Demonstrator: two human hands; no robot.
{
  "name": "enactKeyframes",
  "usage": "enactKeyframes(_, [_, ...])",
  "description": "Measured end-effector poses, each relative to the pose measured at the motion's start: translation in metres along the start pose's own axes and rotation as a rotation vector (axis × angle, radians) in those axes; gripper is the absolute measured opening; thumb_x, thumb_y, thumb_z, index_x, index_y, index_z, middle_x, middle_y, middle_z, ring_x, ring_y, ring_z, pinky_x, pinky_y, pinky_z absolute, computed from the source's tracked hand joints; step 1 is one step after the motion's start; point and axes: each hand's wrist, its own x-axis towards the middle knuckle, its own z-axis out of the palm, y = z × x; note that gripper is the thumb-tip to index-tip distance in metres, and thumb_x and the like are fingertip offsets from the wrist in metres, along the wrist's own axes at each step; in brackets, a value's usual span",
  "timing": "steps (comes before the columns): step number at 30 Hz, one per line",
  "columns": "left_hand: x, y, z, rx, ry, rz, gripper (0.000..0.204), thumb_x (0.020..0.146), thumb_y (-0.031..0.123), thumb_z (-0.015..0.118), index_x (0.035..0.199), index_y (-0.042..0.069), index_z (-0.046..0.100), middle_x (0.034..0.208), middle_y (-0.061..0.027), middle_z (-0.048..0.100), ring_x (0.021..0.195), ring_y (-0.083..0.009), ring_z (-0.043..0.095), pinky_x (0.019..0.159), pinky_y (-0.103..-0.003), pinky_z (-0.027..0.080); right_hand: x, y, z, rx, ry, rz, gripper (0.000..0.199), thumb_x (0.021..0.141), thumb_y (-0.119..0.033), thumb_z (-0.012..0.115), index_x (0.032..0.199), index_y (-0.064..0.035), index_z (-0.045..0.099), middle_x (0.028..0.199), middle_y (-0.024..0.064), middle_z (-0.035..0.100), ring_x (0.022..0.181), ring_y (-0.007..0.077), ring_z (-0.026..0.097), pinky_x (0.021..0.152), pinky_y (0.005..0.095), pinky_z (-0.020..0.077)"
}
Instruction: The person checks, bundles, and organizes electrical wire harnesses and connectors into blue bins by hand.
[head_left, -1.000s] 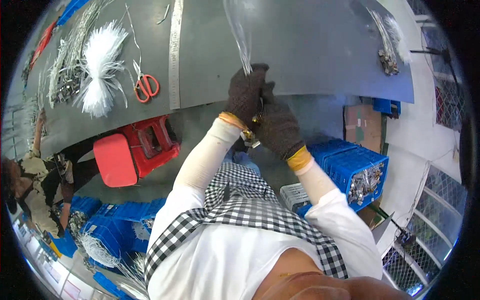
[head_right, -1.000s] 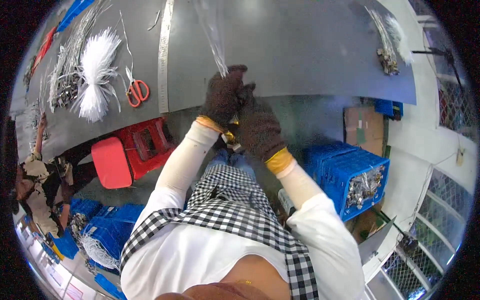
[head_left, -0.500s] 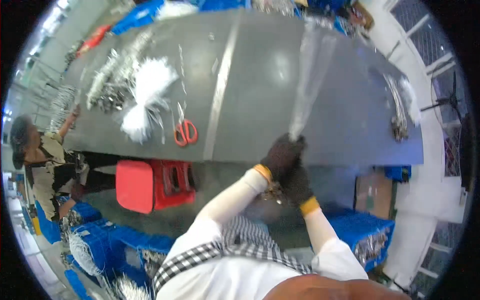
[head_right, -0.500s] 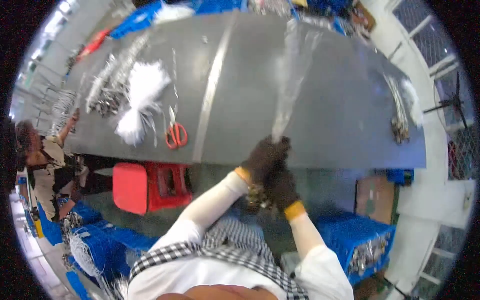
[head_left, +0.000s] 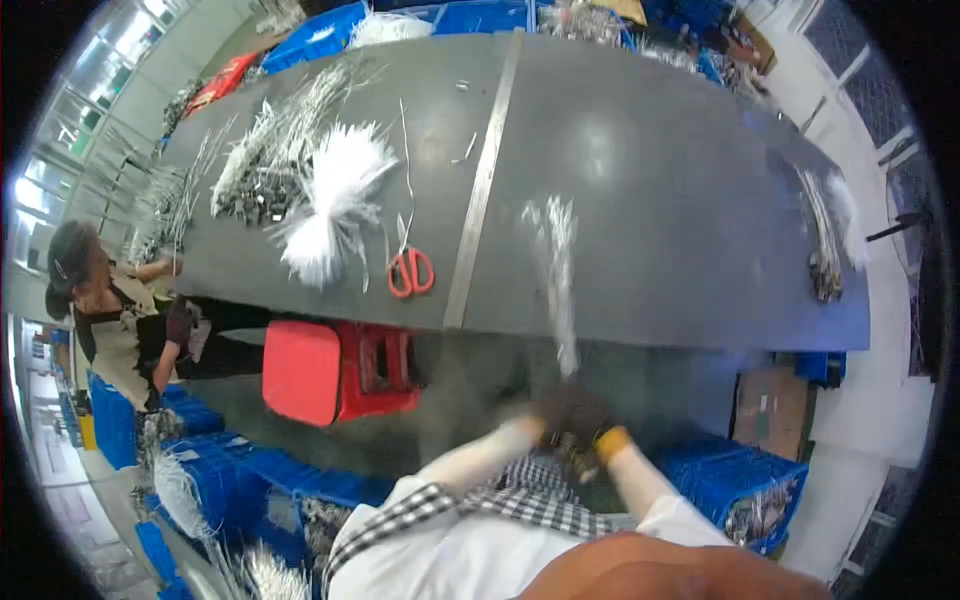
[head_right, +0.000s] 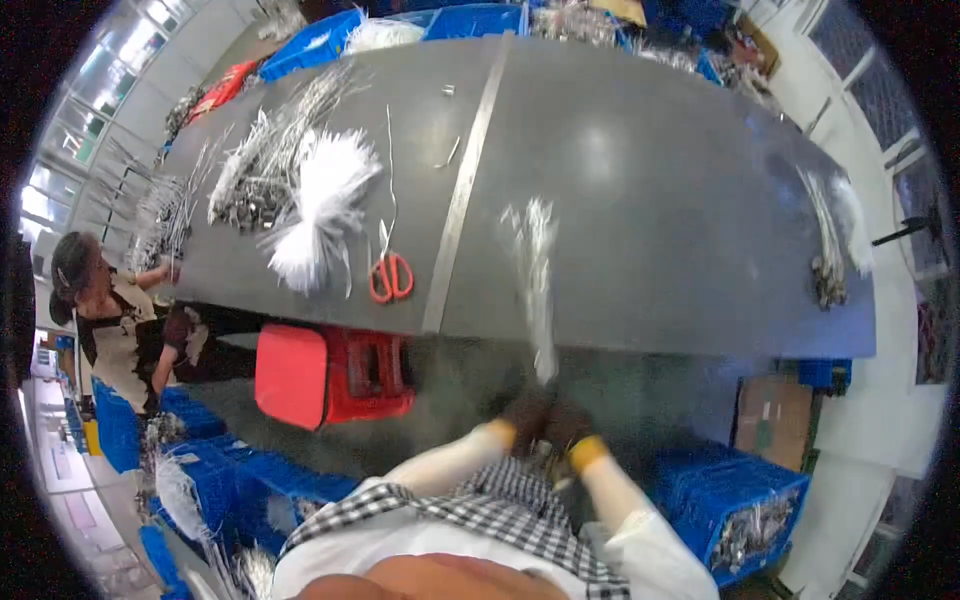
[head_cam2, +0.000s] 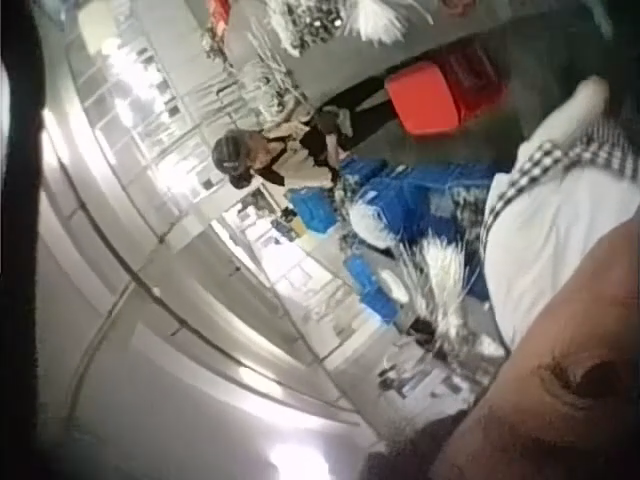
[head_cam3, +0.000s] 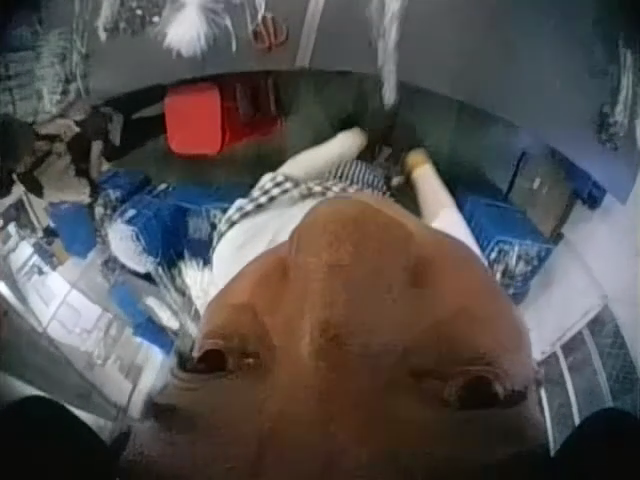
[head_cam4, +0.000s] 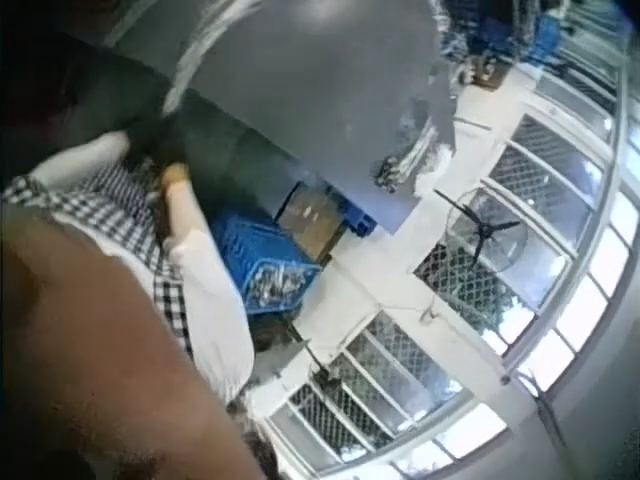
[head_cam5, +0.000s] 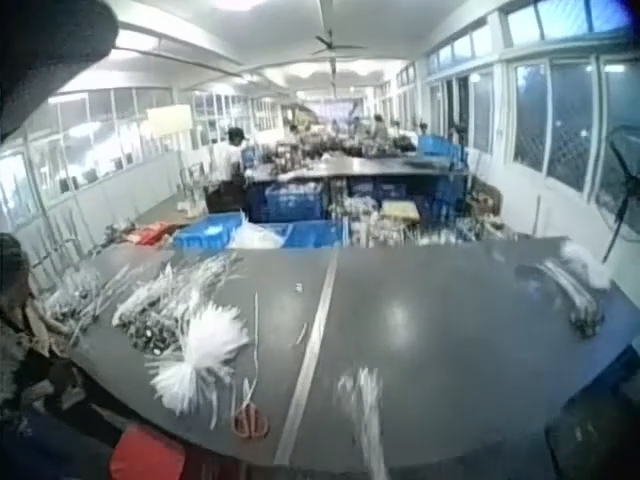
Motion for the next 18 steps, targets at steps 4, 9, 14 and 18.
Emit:
enactKeyframes(4, [-0.045, 0.245, -0.076, 0.181, 0.102, 0.426, 0.037, 0.095, 0.022, 0.058, 0.125, 0.000, 0.057, 0.121, -0.0286, 0.062, 0.108, -0.0388, 0.065, 0.090, -0.047, 0.052, -0.020, -0.006, -0.153, 0.578, 0.832, 0.061, 0.053, 0.097, -0.031, 0.060, 0.138, 0.0007, 0.051, 0.121, 0.0235, 0.065, 0.109, 0.0370, 0.066, 0.095, 0.0455, 0.0523])
enactKeyframes(9, [-0.055, 0.245, -0.086, 0.535, 0.556, 1.022, 0.036, 0.094, 0.024, 0.060, 0.122, 0.001, 0.059, 0.115, -0.0221, 0.065, 0.101, -0.0357, 0.066, 0.090, -0.047, 0.052, -0.010, -0.020, -0.176, -0.010, 0.835, 0.081, 0.045, 0.104, -0.029, 0.054, 0.141, -0.0040, 0.051, 0.142, 0.0173, 0.052, 0.134, 0.0315, 0.048, 0.116, 0.0483, 0.0352])
enactKeyframes(14, [0.002, 0.090, -0.073, 0.715, -0.105, 0.208, 0.043, 0.101, 0.018, 0.054, 0.141, 0.002, 0.053, 0.141, -0.0222, 0.055, 0.123, -0.0345, 0.060, 0.104, -0.044, 0.050, 0.046, 0.040, -0.054, 0.014, 0.679, 0.027, 0.040, 0.106, -0.031, 0.049, 0.135, -0.0049, 0.058, 0.134, 0.0144, 0.060, 0.123, 0.0234, 0.058, 0.102, 0.0361, 0.0490])
enactKeyframes(18, [-0.056, 0.120, -0.042, 0.589, -0.063, 0.178, 0.043, 0.099, 0.012, 0.051, 0.141, -0.001, 0.050, 0.140, -0.0265, 0.054, 0.128, -0.0448, 0.054, 0.106, -0.051, 0.046, -0.028, -0.023, -0.059, -0.107, 0.623, 0.010, 0.038, 0.103, -0.029, 0.053, 0.129, -0.0045, 0.063, 0.125, 0.0123, 0.067, 0.107, 0.0287, 0.067, 0.093, 0.0438, 0.0526])
